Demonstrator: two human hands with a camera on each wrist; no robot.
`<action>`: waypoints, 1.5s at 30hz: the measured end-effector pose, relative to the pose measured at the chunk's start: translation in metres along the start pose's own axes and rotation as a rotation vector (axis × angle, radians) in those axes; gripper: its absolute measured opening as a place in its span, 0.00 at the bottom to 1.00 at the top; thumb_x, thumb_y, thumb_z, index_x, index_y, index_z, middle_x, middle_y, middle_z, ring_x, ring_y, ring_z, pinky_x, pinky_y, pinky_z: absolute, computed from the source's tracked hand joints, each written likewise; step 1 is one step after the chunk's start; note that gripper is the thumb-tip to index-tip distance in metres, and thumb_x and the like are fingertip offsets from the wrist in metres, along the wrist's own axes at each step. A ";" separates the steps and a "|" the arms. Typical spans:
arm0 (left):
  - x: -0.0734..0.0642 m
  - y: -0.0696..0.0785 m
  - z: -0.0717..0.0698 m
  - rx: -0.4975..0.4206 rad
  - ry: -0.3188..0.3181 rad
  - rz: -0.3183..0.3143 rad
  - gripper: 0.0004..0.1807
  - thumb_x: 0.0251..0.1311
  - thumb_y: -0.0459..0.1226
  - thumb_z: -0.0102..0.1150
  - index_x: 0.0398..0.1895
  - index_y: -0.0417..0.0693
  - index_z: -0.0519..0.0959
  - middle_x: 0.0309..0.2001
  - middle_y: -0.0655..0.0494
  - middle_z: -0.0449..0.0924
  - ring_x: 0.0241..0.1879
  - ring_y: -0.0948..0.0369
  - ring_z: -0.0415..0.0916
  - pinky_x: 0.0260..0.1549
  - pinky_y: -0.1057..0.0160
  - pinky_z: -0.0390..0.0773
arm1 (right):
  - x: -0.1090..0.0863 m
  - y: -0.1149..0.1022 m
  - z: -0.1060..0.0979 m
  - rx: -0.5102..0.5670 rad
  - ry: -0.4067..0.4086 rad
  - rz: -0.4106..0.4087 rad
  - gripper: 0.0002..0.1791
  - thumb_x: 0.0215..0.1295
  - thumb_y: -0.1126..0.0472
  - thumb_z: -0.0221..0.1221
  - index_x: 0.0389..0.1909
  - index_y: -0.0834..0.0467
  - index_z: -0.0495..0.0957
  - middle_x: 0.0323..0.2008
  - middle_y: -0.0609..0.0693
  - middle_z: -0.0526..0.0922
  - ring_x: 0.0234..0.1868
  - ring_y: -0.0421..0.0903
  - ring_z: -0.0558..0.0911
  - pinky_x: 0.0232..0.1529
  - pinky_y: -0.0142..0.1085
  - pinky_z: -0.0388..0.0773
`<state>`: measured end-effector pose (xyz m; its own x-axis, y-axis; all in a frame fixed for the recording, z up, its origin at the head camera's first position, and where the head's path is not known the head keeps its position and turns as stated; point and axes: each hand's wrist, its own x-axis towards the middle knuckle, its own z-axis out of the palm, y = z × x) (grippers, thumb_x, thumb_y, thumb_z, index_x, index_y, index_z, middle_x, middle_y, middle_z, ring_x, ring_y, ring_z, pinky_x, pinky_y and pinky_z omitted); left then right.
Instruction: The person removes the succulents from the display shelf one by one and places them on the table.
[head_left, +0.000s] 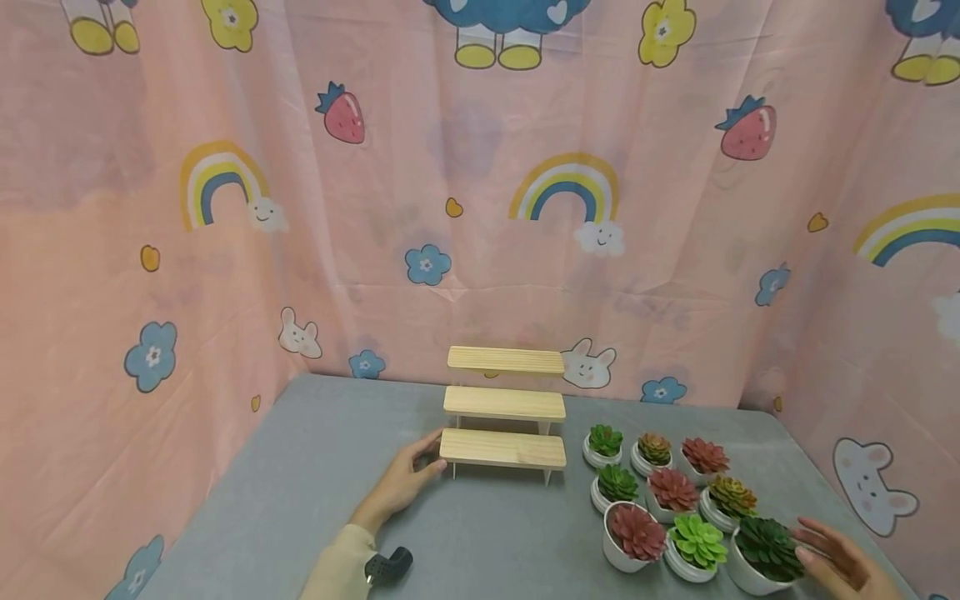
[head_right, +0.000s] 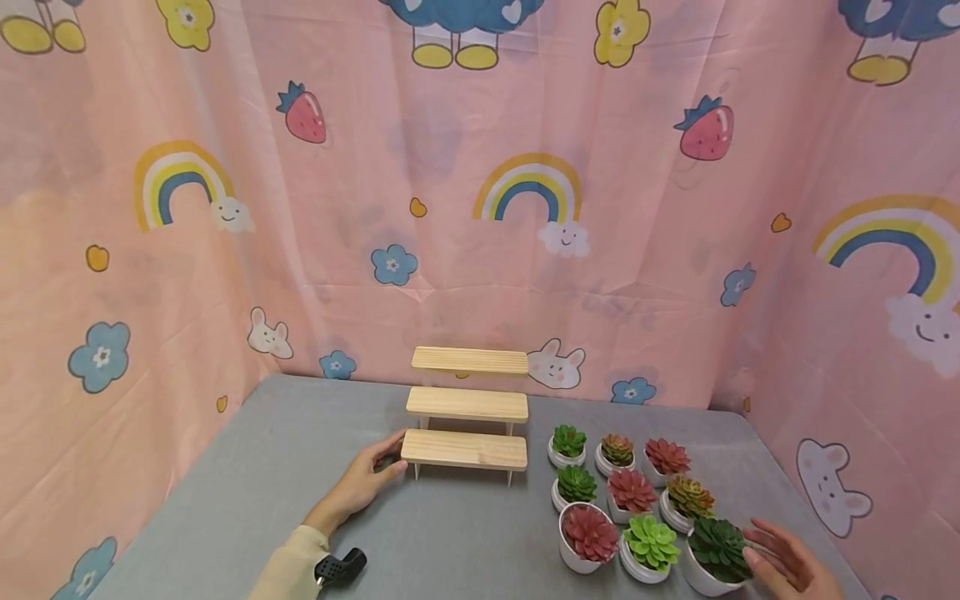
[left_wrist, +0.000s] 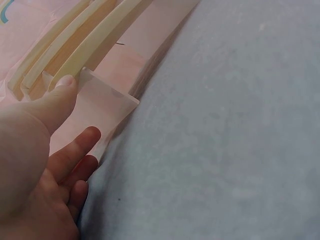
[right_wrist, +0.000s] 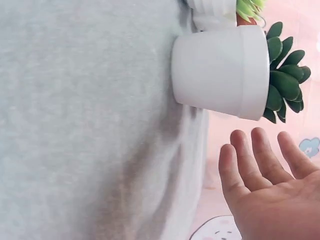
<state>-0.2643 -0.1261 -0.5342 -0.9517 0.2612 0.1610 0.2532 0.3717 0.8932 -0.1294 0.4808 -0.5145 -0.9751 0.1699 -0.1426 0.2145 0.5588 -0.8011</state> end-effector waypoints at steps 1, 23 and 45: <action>0.000 0.000 0.000 0.001 -0.001 -0.001 0.34 0.70 0.44 0.60 0.76 0.47 0.64 0.66 0.44 0.77 0.72 0.41 0.66 0.70 0.33 0.59 | -0.001 -0.002 0.001 0.005 0.030 -0.027 0.34 0.78 0.43 0.49 0.75 0.57 0.54 0.42 0.20 0.74 0.38 0.12 0.68 0.41 0.39 0.85; 0.000 0.003 -0.001 -0.005 0.007 0.018 0.33 0.69 0.43 0.61 0.75 0.46 0.66 0.64 0.44 0.79 0.69 0.42 0.69 0.68 0.33 0.62 | -0.020 -0.082 0.012 -0.004 0.372 -0.187 0.24 0.77 0.51 0.53 0.69 0.54 0.67 0.40 0.10 0.65 0.38 0.09 0.69 0.34 0.16 0.73; -0.001 0.002 -0.002 0.003 -0.002 0.006 0.33 0.70 0.43 0.60 0.75 0.46 0.66 0.62 0.43 0.79 0.69 0.41 0.69 0.68 0.33 0.62 | -0.016 -0.119 0.025 0.139 0.187 -0.497 0.24 0.76 0.67 0.53 0.69 0.50 0.69 0.52 0.19 0.77 0.49 0.18 0.78 0.44 0.14 0.74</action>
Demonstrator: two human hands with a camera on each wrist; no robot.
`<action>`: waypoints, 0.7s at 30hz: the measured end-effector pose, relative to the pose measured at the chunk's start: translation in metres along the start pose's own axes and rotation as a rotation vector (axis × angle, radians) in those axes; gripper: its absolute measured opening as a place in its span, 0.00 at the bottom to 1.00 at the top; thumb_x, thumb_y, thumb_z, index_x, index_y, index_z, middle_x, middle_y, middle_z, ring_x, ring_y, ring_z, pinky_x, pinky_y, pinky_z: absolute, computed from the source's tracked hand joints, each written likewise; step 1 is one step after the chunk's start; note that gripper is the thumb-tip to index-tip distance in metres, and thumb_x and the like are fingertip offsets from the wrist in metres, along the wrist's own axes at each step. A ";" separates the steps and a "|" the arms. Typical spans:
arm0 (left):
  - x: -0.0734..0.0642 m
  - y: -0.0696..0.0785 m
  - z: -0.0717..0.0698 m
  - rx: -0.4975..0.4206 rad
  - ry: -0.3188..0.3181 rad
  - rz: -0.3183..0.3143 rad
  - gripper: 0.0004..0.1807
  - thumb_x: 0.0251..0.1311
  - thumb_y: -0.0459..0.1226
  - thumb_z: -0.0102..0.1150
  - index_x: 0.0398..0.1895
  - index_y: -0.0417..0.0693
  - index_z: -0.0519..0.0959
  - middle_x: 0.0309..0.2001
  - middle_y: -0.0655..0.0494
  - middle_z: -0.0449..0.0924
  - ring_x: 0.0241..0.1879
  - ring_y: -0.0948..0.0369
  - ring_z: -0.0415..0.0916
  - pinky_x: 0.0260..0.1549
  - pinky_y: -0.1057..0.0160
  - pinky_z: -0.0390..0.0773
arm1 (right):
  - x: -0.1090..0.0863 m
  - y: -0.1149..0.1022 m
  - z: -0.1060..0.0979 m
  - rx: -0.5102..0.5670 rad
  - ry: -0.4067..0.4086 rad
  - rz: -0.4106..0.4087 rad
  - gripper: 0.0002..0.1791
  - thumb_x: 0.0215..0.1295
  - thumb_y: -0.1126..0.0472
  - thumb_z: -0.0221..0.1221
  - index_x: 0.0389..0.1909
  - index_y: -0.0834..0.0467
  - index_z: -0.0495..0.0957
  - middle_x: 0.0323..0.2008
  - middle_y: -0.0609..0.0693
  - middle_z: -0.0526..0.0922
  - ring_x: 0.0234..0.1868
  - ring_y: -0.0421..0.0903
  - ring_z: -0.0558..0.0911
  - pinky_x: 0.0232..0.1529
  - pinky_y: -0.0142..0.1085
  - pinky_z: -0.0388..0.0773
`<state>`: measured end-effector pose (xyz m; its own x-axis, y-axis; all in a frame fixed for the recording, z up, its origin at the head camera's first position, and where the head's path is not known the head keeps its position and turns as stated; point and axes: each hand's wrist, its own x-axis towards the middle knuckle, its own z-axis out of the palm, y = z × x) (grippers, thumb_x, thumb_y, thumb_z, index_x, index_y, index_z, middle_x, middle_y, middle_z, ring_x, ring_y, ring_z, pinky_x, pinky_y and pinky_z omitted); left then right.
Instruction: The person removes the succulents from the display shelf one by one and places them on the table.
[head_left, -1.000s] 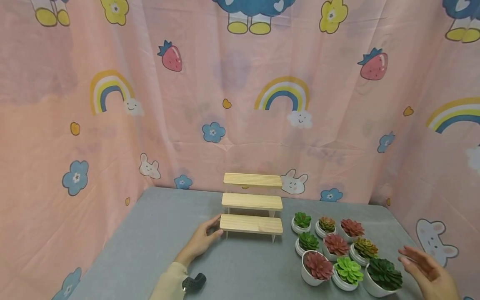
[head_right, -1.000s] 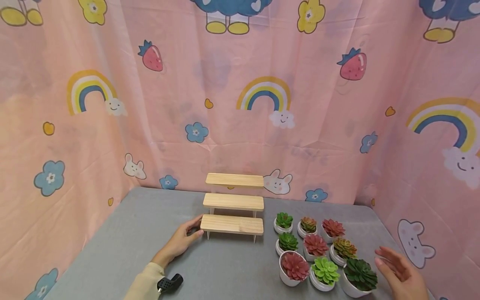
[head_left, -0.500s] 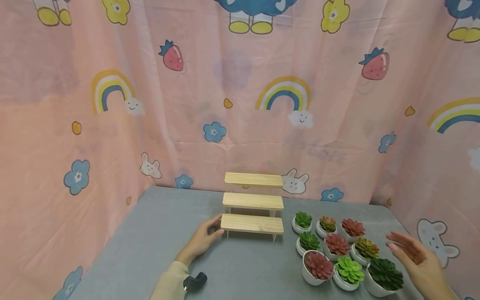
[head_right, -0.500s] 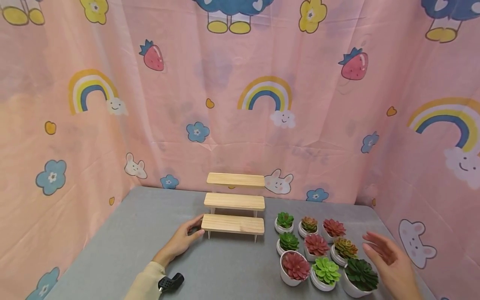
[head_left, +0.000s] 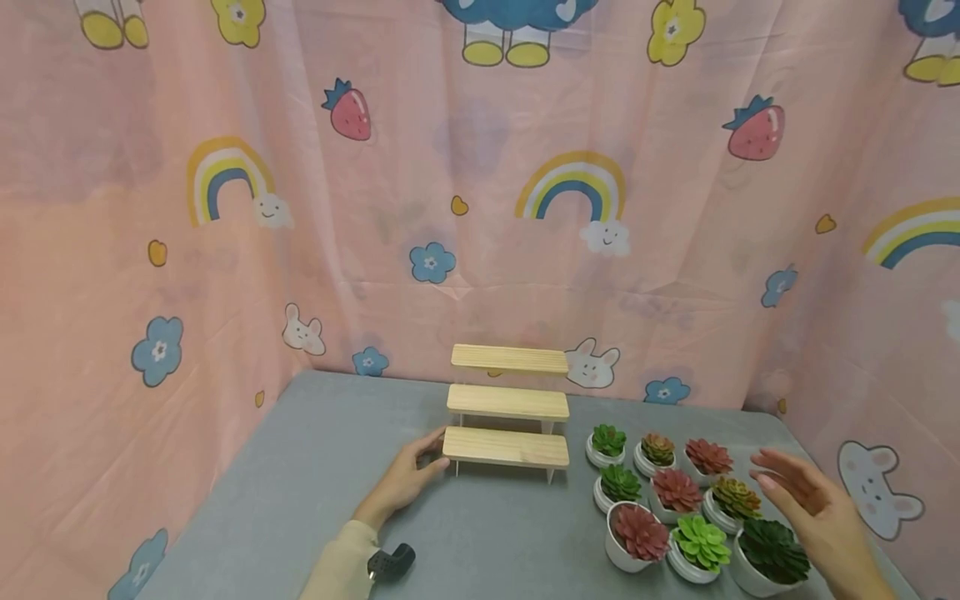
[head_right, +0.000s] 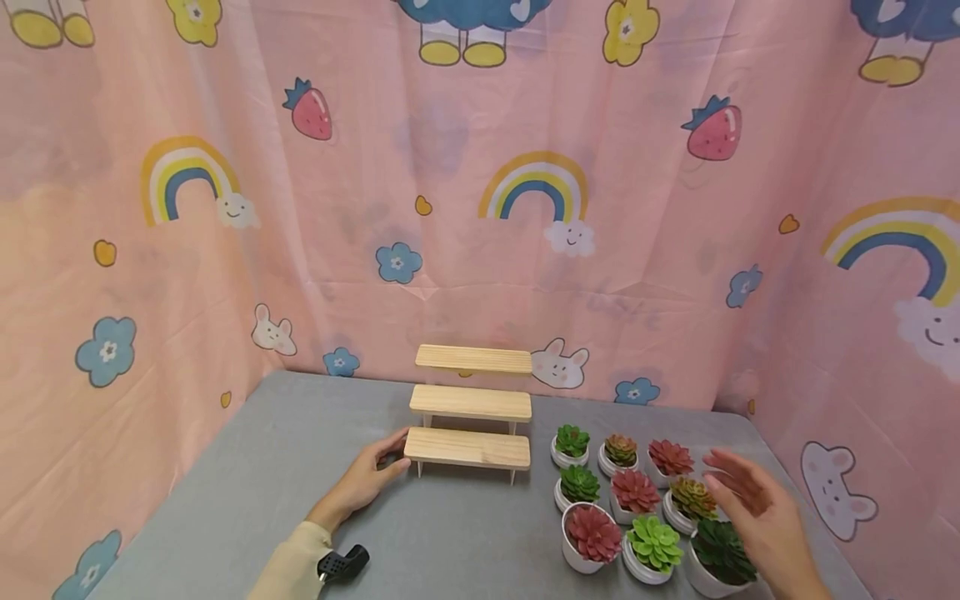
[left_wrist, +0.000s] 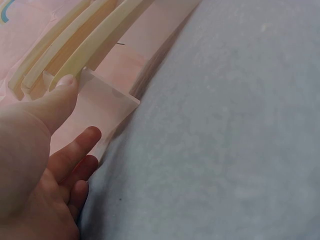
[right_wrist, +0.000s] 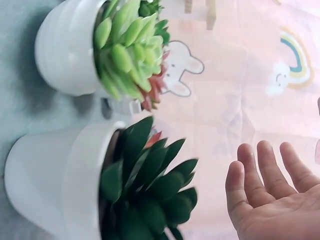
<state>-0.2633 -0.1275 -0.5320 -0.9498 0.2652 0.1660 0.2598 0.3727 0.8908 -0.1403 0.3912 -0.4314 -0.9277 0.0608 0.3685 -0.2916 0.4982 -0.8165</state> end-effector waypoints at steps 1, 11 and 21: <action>0.000 0.000 0.000 0.000 -0.001 0.000 0.33 0.70 0.43 0.60 0.75 0.45 0.65 0.63 0.43 0.79 0.69 0.41 0.69 0.68 0.33 0.62 | 0.001 -0.001 0.001 -0.003 0.002 -0.007 0.24 0.76 0.68 0.53 0.69 0.50 0.69 0.51 0.19 0.77 0.48 0.18 0.79 0.44 0.14 0.74; 0.000 0.001 -0.001 -0.003 0.001 0.005 0.34 0.70 0.46 0.60 0.75 0.44 0.65 0.64 0.41 0.78 0.69 0.40 0.68 0.69 0.32 0.61 | 0.013 -0.019 0.018 -0.059 0.037 -0.033 0.24 0.76 0.67 0.54 0.69 0.53 0.69 0.52 0.19 0.75 0.52 0.16 0.75 0.45 0.13 0.72; 0.000 0.001 0.001 -0.008 0.007 -0.016 0.33 0.69 0.43 0.61 0.75 0.47 0.66 0.65 0.43 0.77 0.69 0.41 0.69 0.69 0.33 0.62 | 0.021 -0.031 0.039 -0.022 0.036 -0.078 0.22 0.76 0.66 0.53 0.69 0.57 0.69 0.53 0.22 0.76 0.53 0.17 0.76 0.45 0.15 0.75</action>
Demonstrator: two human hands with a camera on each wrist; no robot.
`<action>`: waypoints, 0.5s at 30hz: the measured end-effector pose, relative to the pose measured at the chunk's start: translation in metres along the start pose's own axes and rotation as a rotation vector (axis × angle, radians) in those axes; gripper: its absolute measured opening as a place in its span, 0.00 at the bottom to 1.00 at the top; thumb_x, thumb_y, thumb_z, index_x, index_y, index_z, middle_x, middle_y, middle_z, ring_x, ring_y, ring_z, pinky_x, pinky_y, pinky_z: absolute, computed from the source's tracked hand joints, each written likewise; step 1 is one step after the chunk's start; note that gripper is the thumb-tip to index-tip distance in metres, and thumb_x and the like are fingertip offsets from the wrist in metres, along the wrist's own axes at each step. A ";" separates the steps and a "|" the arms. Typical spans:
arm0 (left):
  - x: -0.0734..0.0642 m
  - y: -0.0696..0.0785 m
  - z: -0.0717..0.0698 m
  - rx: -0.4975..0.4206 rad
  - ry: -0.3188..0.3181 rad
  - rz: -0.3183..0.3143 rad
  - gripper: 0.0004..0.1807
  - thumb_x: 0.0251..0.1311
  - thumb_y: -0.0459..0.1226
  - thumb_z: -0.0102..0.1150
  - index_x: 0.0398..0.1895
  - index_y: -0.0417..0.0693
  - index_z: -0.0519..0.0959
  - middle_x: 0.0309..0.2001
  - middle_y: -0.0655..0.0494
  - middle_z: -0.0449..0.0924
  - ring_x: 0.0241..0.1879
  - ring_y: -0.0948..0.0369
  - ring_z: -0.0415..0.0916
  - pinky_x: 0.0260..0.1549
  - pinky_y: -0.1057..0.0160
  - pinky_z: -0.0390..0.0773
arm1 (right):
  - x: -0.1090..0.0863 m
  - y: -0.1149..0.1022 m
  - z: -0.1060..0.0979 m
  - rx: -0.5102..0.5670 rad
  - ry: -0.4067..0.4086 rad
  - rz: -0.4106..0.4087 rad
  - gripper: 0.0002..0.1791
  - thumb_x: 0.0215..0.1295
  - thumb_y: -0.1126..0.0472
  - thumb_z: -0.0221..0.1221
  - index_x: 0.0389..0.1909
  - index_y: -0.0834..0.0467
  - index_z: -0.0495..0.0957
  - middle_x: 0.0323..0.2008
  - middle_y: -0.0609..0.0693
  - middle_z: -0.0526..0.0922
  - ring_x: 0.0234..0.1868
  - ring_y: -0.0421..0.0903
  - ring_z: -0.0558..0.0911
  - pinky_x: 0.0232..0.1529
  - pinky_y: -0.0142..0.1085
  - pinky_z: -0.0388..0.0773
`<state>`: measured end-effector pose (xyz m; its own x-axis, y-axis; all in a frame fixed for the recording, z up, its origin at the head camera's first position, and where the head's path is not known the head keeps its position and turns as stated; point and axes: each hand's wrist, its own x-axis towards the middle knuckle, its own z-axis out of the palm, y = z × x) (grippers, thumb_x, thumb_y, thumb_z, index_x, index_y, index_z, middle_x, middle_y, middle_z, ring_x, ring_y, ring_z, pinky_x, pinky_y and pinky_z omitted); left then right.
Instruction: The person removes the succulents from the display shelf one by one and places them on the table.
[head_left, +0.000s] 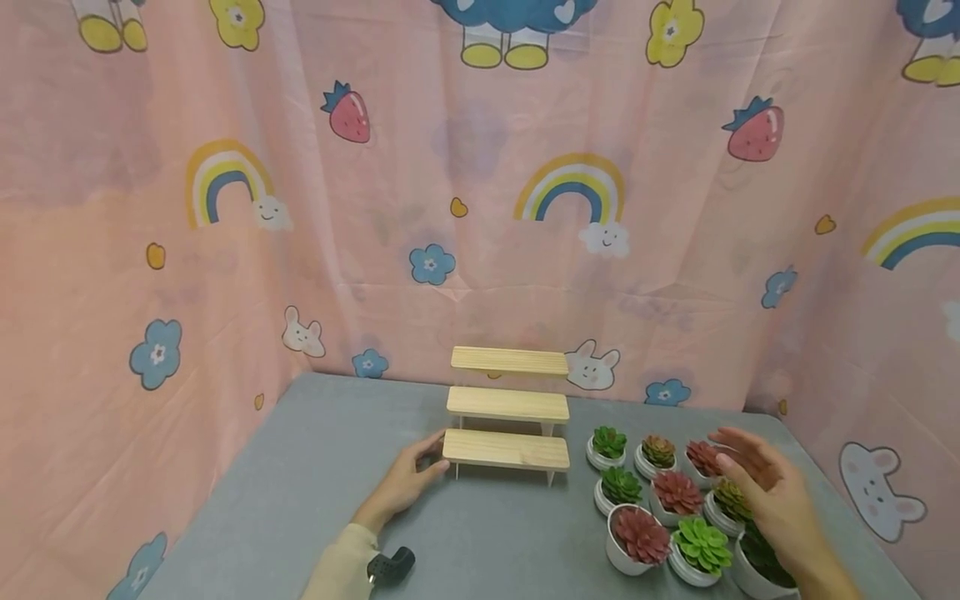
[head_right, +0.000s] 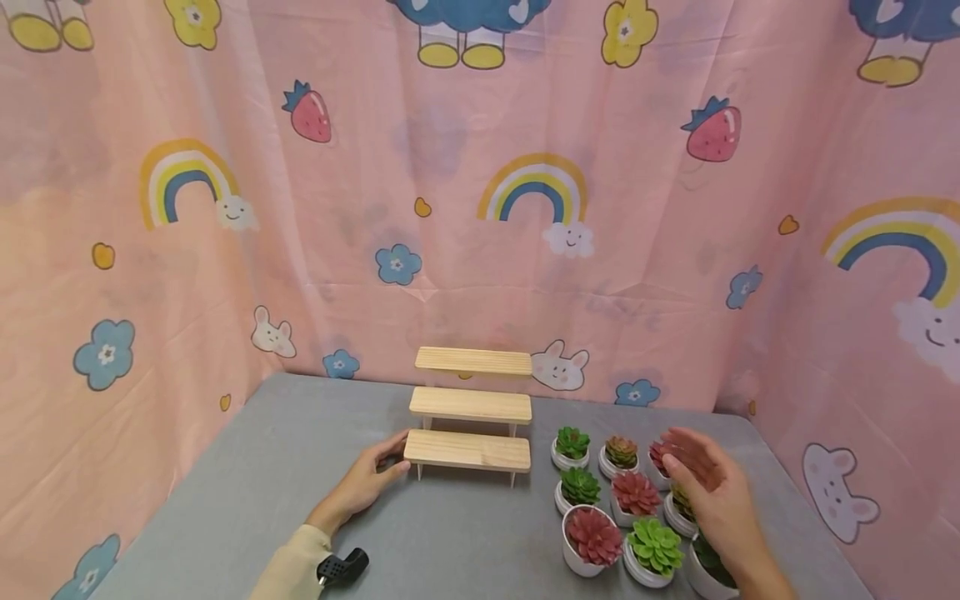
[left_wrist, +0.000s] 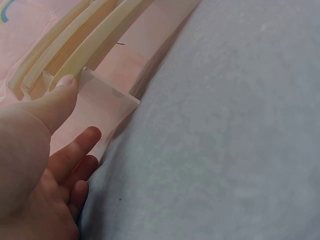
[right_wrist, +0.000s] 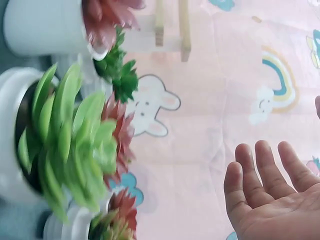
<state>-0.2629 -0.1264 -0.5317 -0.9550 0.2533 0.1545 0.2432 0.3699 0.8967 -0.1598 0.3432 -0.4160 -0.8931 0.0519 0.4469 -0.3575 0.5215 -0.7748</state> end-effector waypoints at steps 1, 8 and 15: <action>0.000 0.000 0.000 0.000 -0.001 0.000 0.33 0.69 0.43 0.61 0.75 0.46 0.66 0.65 0.43 0.77 0.69 0.41 0.69 0.69 0.33 0.62 | 0.001 -0.001 0.002 0.026 -0.001 -0.003 0.22 0.76 0.66 0.53 0.69 0.57 0.69 0.53 0.22 0.77 0.53 0.18 0.77 0.45 0.15 0.75; -0.001 -0.001 0.001 0.006 0.002 0.000 0.34 0.69 0.44 0.61 0.75 0.46 0.65 0.66 0.43 0.77 0.70 0.41 0.69 0.69 0.33 0.62 | 0.006 -0.009 0.020 0.251 -0.030 -0.042 0.22 0.75 0.72 0.51 0.66 0.57 0.71 0.54 0.28 0.81 0.52 0.25 0.81 0.46 0.17 0.77; -0.001 -0.002 0.000 0.012 -0.004 0.016 0.34 0.69 0.44 0.60 0.75 0.46 0.65 0.65 0.43 0.77 0.70 0.41 0.69 0.68 0.32 0.62 | 0.012 -0.017 0.038 0.251 -0.026 -0.042 0.21 0.76 0.69 0.51 0.68 0.60 0.70 0.54 0.29 0.81 0.53 0.26 0.81 0.50 0.17 0.76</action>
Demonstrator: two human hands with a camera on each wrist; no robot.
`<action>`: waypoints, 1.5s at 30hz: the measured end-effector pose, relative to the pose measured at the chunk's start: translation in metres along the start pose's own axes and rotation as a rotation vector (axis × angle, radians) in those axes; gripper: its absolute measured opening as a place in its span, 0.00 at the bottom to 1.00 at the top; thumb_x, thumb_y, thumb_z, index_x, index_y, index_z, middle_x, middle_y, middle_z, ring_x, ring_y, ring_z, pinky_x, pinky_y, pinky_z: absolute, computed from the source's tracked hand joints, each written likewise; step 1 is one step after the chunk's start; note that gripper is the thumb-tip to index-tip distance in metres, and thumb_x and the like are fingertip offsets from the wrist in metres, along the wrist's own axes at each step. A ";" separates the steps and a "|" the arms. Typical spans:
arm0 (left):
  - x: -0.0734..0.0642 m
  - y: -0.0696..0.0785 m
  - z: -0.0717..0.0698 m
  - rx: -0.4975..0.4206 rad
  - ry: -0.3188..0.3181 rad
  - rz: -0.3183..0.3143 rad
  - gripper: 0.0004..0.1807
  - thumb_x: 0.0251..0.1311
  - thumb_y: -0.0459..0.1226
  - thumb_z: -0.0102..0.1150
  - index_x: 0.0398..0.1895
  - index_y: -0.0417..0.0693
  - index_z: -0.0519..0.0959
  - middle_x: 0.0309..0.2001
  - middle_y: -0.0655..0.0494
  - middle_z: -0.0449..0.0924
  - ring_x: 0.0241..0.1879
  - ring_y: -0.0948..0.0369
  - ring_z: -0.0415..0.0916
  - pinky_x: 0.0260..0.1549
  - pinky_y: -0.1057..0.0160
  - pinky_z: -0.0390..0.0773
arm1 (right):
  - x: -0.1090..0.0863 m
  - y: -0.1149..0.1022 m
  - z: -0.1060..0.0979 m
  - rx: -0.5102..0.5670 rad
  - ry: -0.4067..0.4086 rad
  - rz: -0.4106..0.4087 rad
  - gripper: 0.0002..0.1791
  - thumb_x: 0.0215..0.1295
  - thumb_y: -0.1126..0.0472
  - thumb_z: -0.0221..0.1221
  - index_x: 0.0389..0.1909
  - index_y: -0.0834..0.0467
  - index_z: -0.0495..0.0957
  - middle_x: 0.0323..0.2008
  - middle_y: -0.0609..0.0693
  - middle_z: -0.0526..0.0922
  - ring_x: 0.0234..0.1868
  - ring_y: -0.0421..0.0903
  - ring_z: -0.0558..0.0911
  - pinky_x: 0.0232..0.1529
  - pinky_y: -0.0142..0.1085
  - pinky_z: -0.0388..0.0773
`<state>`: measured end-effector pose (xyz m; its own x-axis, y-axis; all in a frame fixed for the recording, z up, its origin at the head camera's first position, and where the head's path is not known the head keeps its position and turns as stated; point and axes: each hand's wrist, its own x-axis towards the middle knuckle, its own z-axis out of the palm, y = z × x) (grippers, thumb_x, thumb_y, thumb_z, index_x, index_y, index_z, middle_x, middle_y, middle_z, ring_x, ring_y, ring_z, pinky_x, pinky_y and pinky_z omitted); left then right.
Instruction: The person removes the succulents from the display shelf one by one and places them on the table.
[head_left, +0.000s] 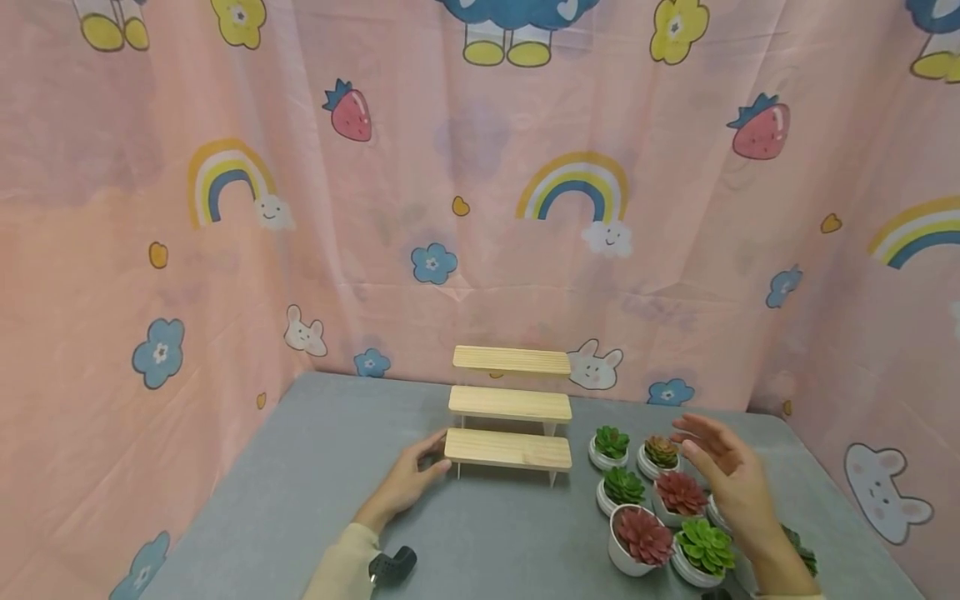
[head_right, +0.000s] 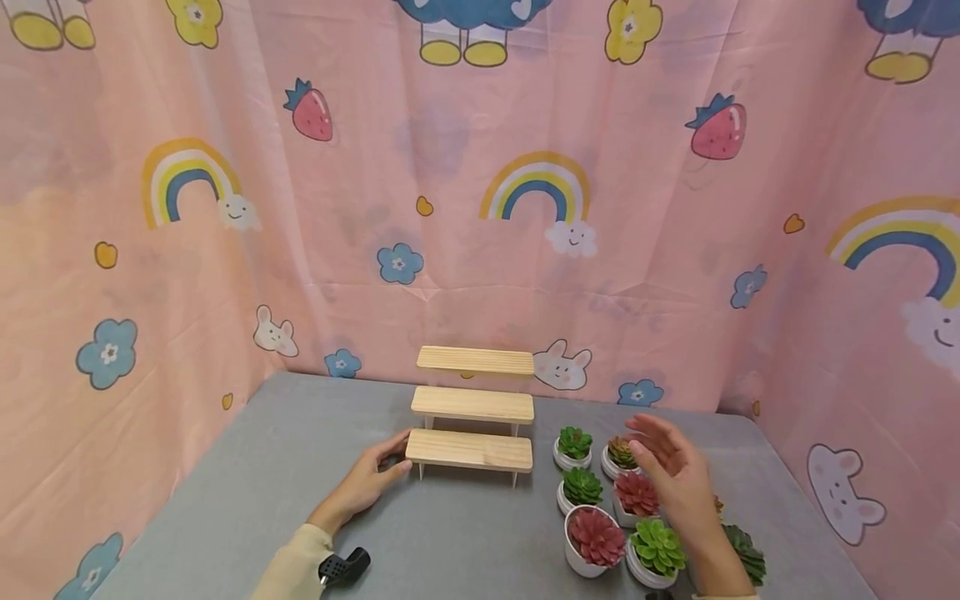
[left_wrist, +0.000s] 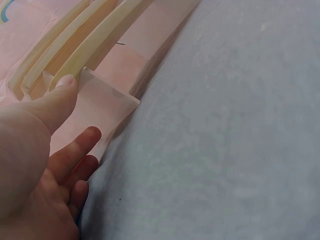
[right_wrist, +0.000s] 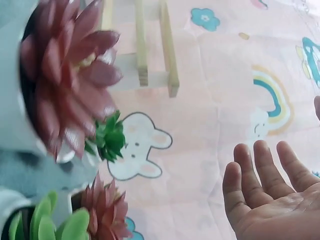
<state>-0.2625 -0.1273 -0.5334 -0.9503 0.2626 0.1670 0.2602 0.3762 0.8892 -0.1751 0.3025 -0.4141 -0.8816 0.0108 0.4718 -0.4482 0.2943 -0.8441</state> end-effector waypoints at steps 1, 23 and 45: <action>0.000 0.000 0.000 -0.006 0.000 -0.001 0.33 0.69 0.44 0.60 0.75 0.46 0.65 0.66 0.43 0.77 0.70 0.41 0.68 0.69 0.32 0.61 | 0.001 0.000 0.002 0.020 -0.001 -0.004 0.21 0.76 0.70 0.51 0.68 0.61 0.70 0.54 0.30 0.81 0.53 0.27 0.81 0.50 0.18 0.76; 0.002 0.003 -0.001 -0.005 -0.003 0.010 0.33 0.69 0.42 0.61 0.75 0.47 0.66 0.65 0.43 0.78 0.70 0.41 0.69 0.69 0.32 0.61 | 0.025 -0.010 0.046 0.167 -0.051 -0.081 0.21 0.76 0.72 0.49 0.68 0.65 0.69 0.56 0.34 0.82 0.54 0.31 0.82 0.54 0.20 0.76; 0.002 0.000 -0.001 -0.003 -0.005 0.020 0.34 0.69 0.44 0.60 0.75 0.43 0.65 0.63 0.42 0.79 0.69 0.41 0.69 0.69 0.32 0.61 | 0.041 -0.007 0.098 0.225 -0.063 -0.116 0.21 0.73 0.73 0.52 0.64 0.61 0.72 0.53 0.33 0.82 0.53 0.30 0.82 0.54 0.21 0.77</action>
<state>-0.2644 -0.1279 -0.5324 -0.9440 0.2747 0.1830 0.2791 0.3683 0.8868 -0.2228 0.2075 -0.4138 -0.8268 -0.0719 0.5579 -0.5622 0.0704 -0.8240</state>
